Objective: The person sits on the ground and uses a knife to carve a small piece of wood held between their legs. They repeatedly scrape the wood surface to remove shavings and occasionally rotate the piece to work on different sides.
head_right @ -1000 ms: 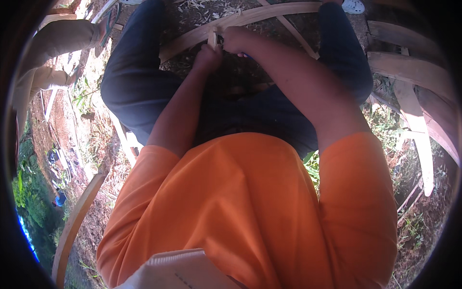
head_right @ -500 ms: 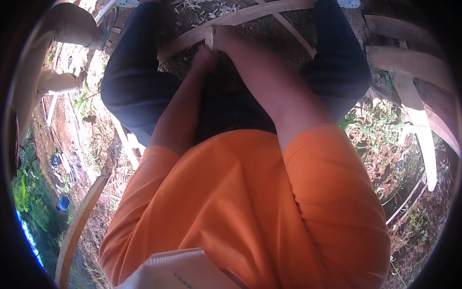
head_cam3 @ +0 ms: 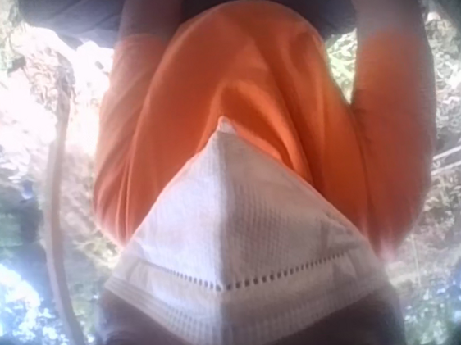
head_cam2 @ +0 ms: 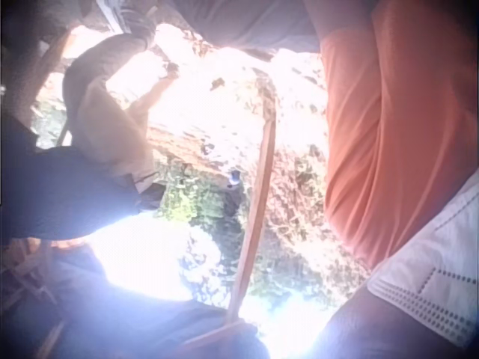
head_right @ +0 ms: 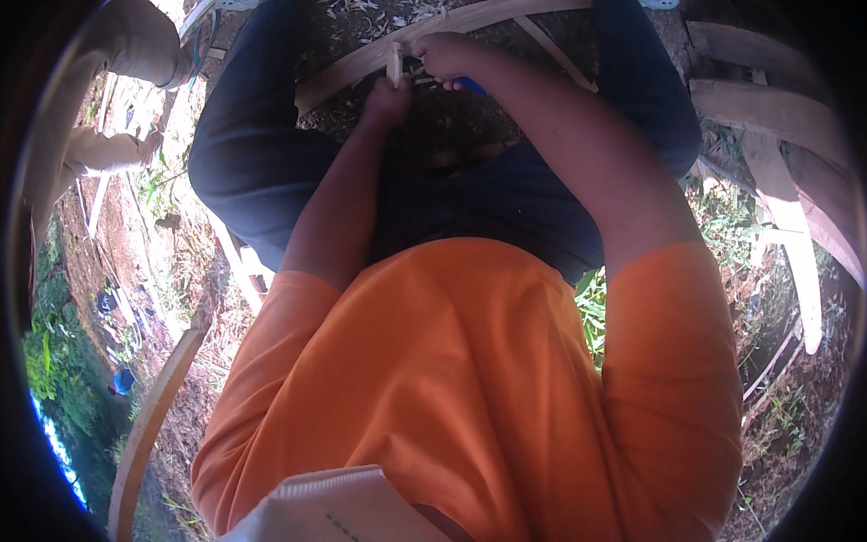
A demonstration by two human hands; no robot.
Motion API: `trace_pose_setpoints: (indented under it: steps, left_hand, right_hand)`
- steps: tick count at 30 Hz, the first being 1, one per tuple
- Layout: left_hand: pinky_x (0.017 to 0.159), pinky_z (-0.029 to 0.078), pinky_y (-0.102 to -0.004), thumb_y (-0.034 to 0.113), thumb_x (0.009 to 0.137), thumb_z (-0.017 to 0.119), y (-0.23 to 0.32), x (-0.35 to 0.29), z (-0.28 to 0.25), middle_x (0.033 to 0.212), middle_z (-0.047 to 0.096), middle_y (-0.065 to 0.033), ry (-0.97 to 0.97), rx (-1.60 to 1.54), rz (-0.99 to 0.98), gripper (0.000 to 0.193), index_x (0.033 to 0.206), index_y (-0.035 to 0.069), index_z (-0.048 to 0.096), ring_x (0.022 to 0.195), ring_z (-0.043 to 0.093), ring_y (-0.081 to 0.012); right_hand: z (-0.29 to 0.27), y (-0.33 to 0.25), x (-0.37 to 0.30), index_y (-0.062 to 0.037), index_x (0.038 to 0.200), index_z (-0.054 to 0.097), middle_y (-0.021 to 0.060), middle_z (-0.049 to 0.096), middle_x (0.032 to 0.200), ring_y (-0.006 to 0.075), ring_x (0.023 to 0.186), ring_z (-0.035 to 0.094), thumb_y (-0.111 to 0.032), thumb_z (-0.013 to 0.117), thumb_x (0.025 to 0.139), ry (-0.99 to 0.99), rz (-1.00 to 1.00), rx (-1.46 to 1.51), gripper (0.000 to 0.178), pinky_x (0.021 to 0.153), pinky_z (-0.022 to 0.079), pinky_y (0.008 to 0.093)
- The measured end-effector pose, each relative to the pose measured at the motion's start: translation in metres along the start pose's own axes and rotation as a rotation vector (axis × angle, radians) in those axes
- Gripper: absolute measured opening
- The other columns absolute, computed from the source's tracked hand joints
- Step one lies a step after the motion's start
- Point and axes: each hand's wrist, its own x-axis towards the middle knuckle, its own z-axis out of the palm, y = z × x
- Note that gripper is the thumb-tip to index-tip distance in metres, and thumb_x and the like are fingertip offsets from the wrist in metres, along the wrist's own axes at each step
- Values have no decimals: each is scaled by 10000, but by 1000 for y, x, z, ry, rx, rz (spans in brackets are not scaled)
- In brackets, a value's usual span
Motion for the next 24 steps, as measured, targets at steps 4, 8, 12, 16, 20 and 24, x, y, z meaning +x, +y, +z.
trace_pose_setpoints:
  steps: [4,8,12,16,20,24]
  left_hand:
    - [973,502,-550,508,972,522,-3,-3,1,1132,640,-391,41,8,20,648,1179,-105,534,1112,627,-522]
    - [972,502,-554,507,970,523,-4,0,2,1135,639,-390,38,-3,7,647,1179,-105,532,1110,625,-526]
    - [963,505,-558,506,972,521,-7,2,7,1130,641,-388,35,15,13,650,1184,-108,525,1102,626,-529]
    - [956,507,-554,502,975,517,-4,1,7,1127,642,-387,43,14,-1,642,1172,-109,533,1100,629,-526]
    - [966,504,-542,502,979,509,-2,-1,6,1137,640,-387,47,9,-10,651,1172,-118,541,1119,628,-515]
    - [978,497,-534,512,983,497,-2,-3,4,1151,636,-391,8,2,-12,674,1188,-128,549,1141,623,-507]
  right_hand:
    - [-3,-11,1,-128,1434,532,85,620,787,157,575,617,-195,478,1046,-66,34,-6,397,510,543,330]
    - [-8,-14,11,-119,1421,544,81,616,790,155,585,620,-186,467,1044,-88,38,-23,391,513,546,332]
    - [-2,-16,12,-114,1413,549,89,629,807,154,572,617,-166,500,1010,-66,36,6,409,494,540,336]
    - [18,-24,10,-110,1405,551,96,659,847,159,537,613,-128,552,942,17,53,-10,463,461,529,341]
    - [30,-24,12,-114,1406,550,96,676,858,169,523,620,-103,576,905,100,49,2,502,456,534,344]
    - [34,-12,31,-130,1404,556,92,680,848,173,540,639,-131,580,914,173,36,-1,490,471,549,341]
